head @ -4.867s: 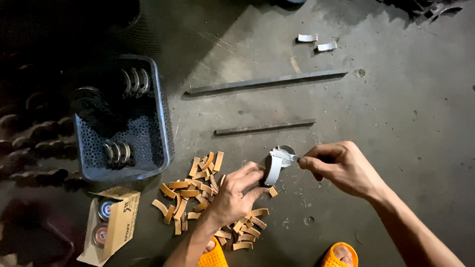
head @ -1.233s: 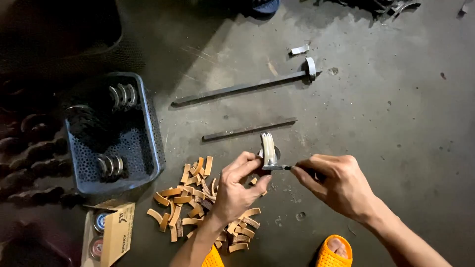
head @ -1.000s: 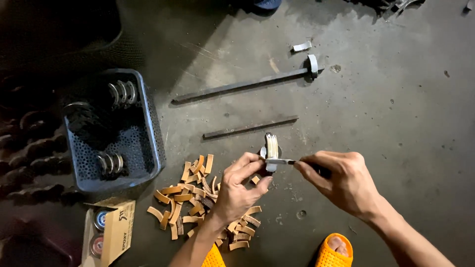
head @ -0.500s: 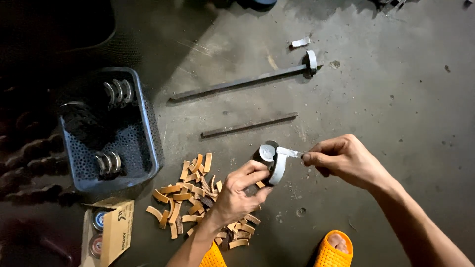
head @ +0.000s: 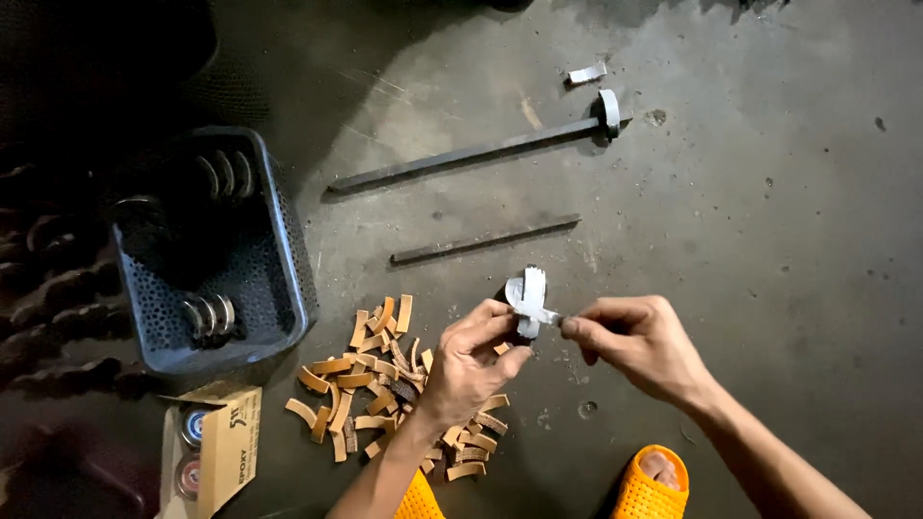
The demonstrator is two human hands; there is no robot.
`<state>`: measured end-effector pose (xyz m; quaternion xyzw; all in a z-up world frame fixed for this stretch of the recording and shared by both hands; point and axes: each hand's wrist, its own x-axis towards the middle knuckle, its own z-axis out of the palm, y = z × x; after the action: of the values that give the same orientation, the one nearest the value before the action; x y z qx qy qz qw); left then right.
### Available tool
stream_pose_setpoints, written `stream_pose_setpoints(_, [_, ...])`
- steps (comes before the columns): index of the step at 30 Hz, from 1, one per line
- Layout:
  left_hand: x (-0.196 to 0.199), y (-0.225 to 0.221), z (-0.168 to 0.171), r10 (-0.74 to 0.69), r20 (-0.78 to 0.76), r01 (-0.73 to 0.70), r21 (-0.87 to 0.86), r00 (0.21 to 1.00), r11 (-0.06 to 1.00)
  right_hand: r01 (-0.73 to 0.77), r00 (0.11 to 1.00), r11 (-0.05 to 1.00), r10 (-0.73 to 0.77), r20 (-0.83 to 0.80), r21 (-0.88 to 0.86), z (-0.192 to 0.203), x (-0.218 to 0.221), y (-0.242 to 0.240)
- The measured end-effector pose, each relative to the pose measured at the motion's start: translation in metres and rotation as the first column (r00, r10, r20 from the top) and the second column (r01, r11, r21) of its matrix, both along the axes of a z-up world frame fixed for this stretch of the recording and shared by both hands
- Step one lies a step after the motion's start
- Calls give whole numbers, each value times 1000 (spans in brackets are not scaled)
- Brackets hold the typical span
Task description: Applying a white adhesive paste to metal brake shoe components using a small spatula.
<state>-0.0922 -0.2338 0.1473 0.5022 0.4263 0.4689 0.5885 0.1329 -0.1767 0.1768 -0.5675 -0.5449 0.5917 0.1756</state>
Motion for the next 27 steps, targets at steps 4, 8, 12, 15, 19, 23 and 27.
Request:
stream_pose_setpoints(4, [-3,-5,-15,39,156,-34,-37,987,999,24,994,999,-28,102,43,4,5,6])
stream_pose_setpoints(8, [-8,-7,-26,74,118,-73,-18,990,997,-173,982,869,118,146,463,3,11,-5])
stream_pose_setpoints(12, [-5,-4,-6,35,48,-35,-2,998,999,-197,976,791,103,191,579,24,-5,-11])
stream_pose_setpoints(15, [-5,-5,-5,59,-54,-54,86,997,995,-228,970,823,146,193,521,18,-3,-4])
stream_pose_setpoints(19, [-7,-4,7,59,-159,-38,131,985,991,-48,985,974,10,174,219,30,-3,4])
stream_pose_setpoints(23, [-6,-7,-8,10,-50,-3,139,999,990,19,992,997,-10,125,-74,19,6,15])
stream_pose_setpoints(27, [-6,-9,-6,0,-108,16,149,994,989,18,1000,983,-20,-7,-184,-6,22,22])
